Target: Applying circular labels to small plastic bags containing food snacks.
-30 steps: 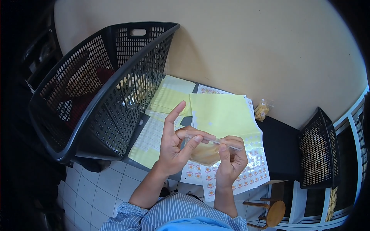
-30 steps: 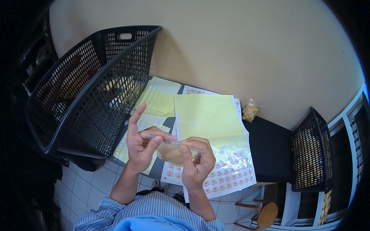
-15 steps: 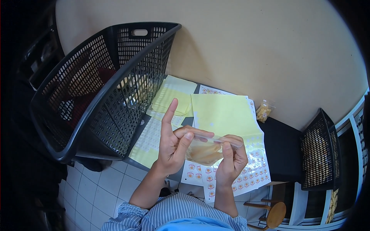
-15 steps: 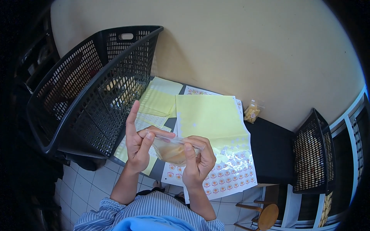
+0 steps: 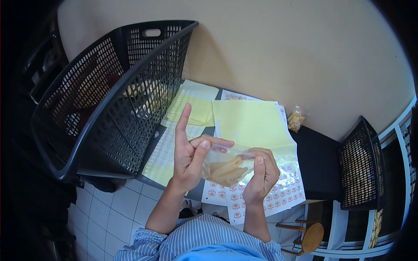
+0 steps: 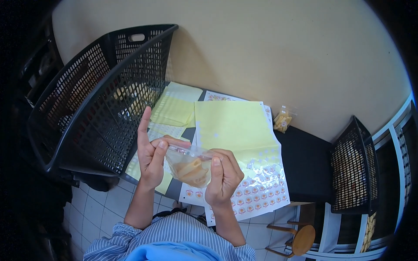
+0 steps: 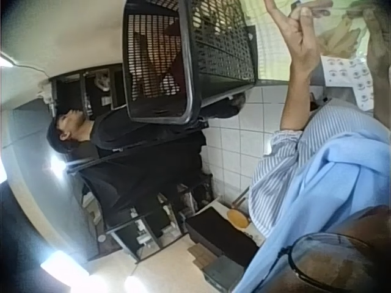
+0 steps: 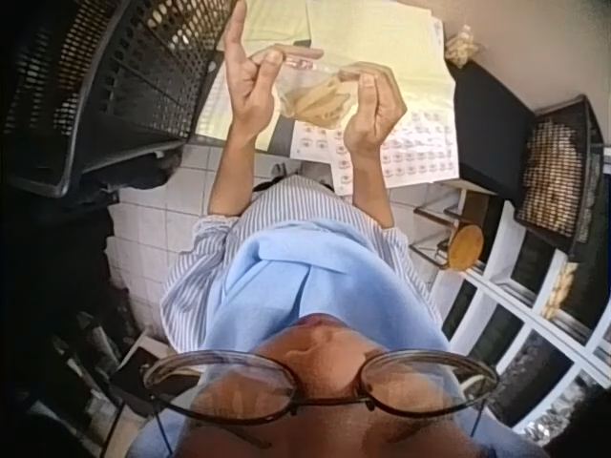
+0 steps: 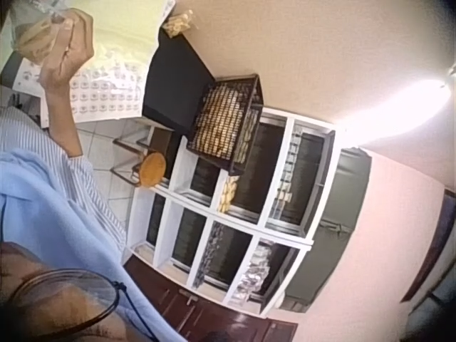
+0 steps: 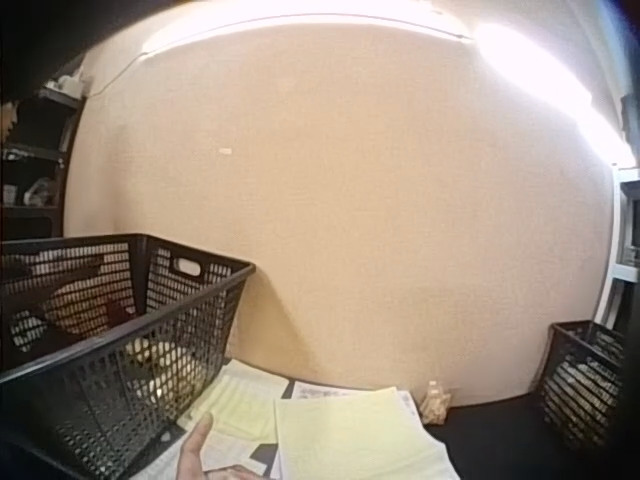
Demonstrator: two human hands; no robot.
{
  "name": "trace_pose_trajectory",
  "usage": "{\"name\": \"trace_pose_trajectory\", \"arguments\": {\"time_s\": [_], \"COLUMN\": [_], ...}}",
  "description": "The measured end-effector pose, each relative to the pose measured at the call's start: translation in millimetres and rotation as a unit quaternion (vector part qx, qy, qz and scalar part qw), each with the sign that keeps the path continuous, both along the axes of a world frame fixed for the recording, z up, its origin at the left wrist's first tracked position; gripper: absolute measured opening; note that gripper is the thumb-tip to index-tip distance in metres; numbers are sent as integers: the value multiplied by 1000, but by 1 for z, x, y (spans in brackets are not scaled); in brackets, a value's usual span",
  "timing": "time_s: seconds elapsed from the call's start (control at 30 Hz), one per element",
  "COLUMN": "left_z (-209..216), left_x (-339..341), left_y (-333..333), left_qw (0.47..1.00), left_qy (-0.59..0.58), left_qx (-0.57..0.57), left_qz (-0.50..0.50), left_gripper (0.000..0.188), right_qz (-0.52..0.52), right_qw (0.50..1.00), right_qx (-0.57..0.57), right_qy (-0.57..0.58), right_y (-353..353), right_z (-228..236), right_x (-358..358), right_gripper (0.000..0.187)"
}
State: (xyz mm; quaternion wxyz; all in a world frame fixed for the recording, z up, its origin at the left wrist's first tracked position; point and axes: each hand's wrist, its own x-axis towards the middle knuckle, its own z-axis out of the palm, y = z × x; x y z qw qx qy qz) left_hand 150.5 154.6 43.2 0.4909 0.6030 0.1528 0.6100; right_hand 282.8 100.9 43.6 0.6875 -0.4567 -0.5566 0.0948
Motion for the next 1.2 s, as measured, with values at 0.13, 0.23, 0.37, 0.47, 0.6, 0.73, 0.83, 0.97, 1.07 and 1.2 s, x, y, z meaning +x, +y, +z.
{"name": "trace_pose_trajectory", "arguments": {"time_s": [0.13, 0.23, 0.37, 0.47, 0.6, 0.73, 0.83, 0.97, 1.07, 1.2], "left_z": [-4, -6, -21, -34, -47, -48, -50, -58, -59, -40], "left_x": [1, -23, -51, -60, -47, -26, -6, 16, 19, 14], "left_y": [-1, 13, 15, 19, 17, 17, 9, 2, 1, 0], "left_qw": [997, 991, 980, 981, 942, 910, 892, 881, 898, 903], "left_qy": [-26, 11, -30, -4, -31, 113, 269, 355, 362, 392], "left_qx": [-67, -98, -170, -193, -315, -333, -297, -238, -191, -145], "left_qz": [36, 94, 102, -1, -111, -220, -210, -201, -160, -99], "left_gripper": [61, 54, 39, 32, 34, 36, 34, 33, 33, 33], "right_qz": [62, 93, -17, 4, -32, -75, -48, -46, -7, 65], "right_qw": [996, 994, 968, 902, 795, 824, 873, 908, 925, 933], "right_qx": [-32, -48, -220, -330, -456, -420, -367, -324, -318, -285], "right_qy": [-48, -22, -123, -278, -399, -373, -318, -263, -209, -212], "right_y": [-2, -4, -44, -88, -129, -136, -141, -140, -129, -114], "right_z": [-13, -31, -58, -75, -95, -116, -122, -123, -120, -114], "right_x": [20, 47, 75, 74, 62, 70, 77, 68, 48, 35], "right_gripper": [38, 42, 47, 69, 81, 64, 50, 41, 39, 39]}}
